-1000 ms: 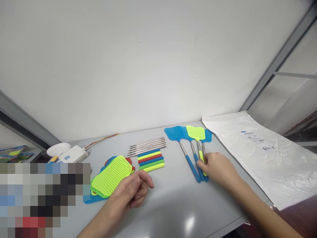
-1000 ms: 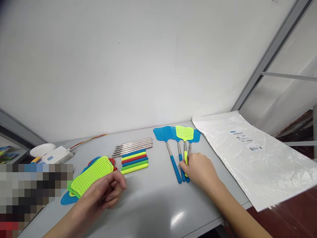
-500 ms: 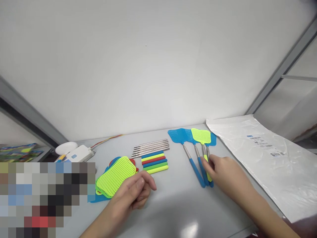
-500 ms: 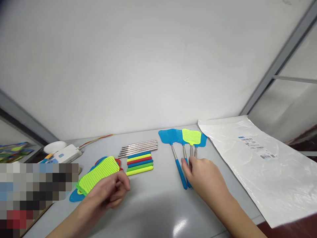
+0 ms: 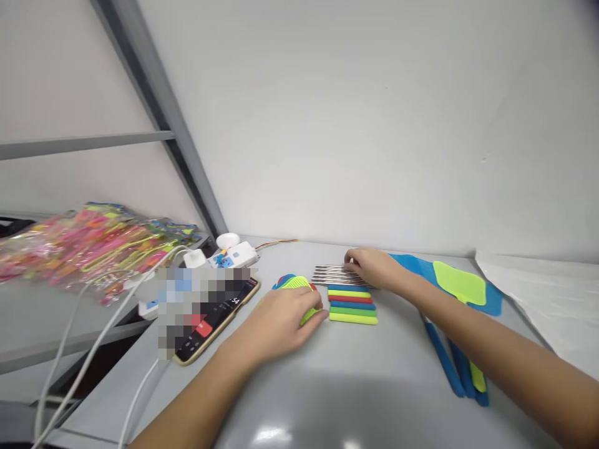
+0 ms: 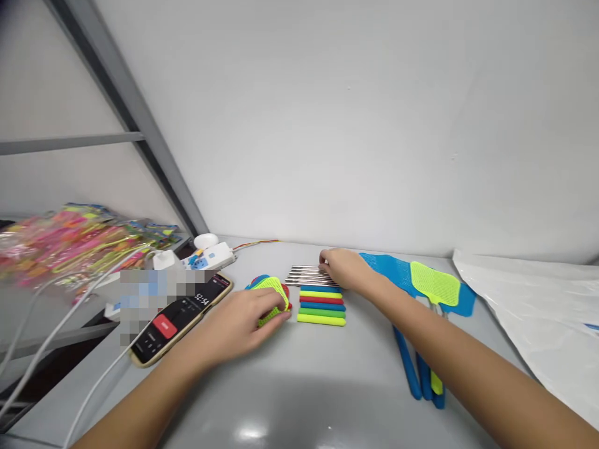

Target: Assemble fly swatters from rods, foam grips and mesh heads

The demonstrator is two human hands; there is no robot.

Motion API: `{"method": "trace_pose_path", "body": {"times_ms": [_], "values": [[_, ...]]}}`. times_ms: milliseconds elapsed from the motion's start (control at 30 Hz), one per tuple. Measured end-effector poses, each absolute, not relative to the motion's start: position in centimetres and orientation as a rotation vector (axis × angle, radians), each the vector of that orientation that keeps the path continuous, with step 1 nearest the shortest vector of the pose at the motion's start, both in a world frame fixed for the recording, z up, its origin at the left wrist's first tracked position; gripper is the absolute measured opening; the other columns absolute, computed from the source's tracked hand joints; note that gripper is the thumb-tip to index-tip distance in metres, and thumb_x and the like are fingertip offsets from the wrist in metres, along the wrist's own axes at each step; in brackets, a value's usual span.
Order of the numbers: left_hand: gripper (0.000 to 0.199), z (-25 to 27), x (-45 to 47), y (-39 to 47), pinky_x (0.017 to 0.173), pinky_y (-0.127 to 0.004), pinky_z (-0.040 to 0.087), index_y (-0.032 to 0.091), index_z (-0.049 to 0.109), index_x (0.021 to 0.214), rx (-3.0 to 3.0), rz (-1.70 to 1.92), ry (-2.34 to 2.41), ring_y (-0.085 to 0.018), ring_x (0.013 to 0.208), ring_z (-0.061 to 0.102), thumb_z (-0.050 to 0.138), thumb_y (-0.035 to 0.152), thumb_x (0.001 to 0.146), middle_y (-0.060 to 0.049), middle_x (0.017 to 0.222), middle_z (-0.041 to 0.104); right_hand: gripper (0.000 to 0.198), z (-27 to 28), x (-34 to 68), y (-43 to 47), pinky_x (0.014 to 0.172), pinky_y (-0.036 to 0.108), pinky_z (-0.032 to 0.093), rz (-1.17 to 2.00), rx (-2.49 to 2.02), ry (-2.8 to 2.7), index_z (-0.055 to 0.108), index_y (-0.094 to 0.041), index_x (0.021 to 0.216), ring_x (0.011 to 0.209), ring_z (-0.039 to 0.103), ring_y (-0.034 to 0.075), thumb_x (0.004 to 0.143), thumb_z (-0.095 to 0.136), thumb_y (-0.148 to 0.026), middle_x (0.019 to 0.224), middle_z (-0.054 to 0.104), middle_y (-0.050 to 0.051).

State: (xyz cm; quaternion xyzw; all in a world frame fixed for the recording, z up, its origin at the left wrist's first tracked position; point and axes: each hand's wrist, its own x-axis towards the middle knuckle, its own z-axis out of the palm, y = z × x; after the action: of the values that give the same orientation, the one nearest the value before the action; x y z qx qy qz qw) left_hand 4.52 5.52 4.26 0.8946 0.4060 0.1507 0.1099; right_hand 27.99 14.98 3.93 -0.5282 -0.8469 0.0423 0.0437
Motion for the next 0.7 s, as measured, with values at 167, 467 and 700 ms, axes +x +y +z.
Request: {"method": "trace_pose_path", "body": {"times_ms": [167, 467, 700], "values": [[0.022, 3.0, 5.7, 4.9, 0.061, -0.03, 0.033, 0.019, 0.06, 0.085, 2.805, 0.354, 1.187, -0.02, 0.078, 0.054, 0.046, 0.033, 0.095, -0.005, 0.085, 0.058, 0.018, 2.9, 26.7, 18.4, 0.069, 0.023, 0.04, 0.236, -1.454, -2.692, 0.069, -0.021, 0.094, 0.085, 0.062, 0.016, 0.091, 0.053, -0.027, 0.1, 0.068, 0.005], [0.008, 1.6, 7.1, 4.7, 0.069, -0.035, 0.039, 0.017, 0.057, 0.084, 2.898, 0.38, 1.274, -0.023, 0.086, 0.046, 0.057, 0.024, 0.087, -0.007, 0.093, 0.051, 0.018, 4.3, 27.3, 17.9, 0.059, 0.027, 0.037, 0.154, -1.541, -2.583, 0.058, -0.016, 0.093, 0.066, 0.058, 0.018, 0.094, 0.042, -0.025, 0.077, 0.065, 0.007], [0.01, 1.7, 7.3, 4.7, 0.07, -0.035, 0.038, 0.017, 0.058, 0.083, 2.903, 0.342, 1.253, -0.023, 0.087, 0.046, 0.055, 0.024, 0.089, -0.008, 0.095, 0.052, 0.007, 7.6, 28.5, 12.4, 0.06, 0.028, 0.043, 0.478, -1.293, -1.825, 0.043, -0.024, 0.094, 0.063, 0.05, 0.014, 0.089, 0.048, -0.025, 0.076, 0.051, -0.002]]}}
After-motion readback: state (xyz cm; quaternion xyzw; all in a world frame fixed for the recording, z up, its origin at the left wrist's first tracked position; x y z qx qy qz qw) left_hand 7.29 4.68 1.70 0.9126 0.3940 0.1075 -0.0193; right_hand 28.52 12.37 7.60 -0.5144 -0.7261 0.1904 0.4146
